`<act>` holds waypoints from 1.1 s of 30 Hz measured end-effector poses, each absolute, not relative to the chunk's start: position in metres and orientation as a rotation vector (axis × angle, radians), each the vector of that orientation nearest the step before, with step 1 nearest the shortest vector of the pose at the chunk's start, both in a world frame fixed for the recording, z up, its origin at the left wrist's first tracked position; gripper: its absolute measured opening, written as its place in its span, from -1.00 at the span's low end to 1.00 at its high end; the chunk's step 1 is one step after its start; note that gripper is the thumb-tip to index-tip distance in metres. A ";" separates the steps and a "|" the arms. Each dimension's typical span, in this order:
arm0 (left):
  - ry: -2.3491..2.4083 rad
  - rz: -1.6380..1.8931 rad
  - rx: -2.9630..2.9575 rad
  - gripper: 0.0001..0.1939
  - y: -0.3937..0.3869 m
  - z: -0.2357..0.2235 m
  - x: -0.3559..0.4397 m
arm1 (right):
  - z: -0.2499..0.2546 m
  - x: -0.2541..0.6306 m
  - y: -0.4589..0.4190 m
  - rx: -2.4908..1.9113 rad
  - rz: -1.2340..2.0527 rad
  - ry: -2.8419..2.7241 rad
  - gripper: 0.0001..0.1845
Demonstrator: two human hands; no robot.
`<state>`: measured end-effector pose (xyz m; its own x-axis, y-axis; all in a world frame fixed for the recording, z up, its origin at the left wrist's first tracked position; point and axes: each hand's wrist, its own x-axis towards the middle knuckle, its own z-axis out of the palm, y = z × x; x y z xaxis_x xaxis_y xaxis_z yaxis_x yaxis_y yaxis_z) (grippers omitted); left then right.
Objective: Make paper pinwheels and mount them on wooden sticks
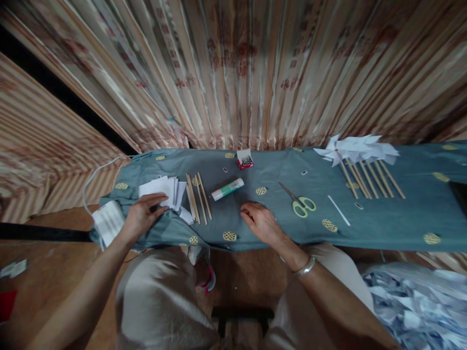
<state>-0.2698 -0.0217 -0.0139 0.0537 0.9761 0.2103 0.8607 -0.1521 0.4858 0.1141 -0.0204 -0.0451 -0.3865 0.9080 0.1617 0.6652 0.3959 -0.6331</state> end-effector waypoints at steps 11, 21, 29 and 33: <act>1.905 0.836 2.042 -0.60 -0.027 -0.015 -0.264 | -0.046 0.114 -0.020 -1.345 0.650 -2.165 -0.85; 2.117 1.044 1.687 -0.66 -0.023 -0.014 -0.256 | -0.047 0.114 -0.020 -1.343 0.664 -2.161 -0.82; 2.071 1.102 1.594 -0.65 -0.026 -0.011 -0.259 | -0.046 0.115 -0.020 -1.326 0.673 -2.159 -0.84; 2.060 1.081 1.610 -0.65 -0.028 -0.013 -0.261 | -0.044 0.115 -0.019 -1.327 0.673 -2.169 -0.84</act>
<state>-0.2606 -0.0280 -0.0131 -0.3193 0.9262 0.2004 0.6912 0.0830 0.7179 0.1147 -0.0189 -0.0440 -0.3958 0.9039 0.1621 0.6535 0.4012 -0.6419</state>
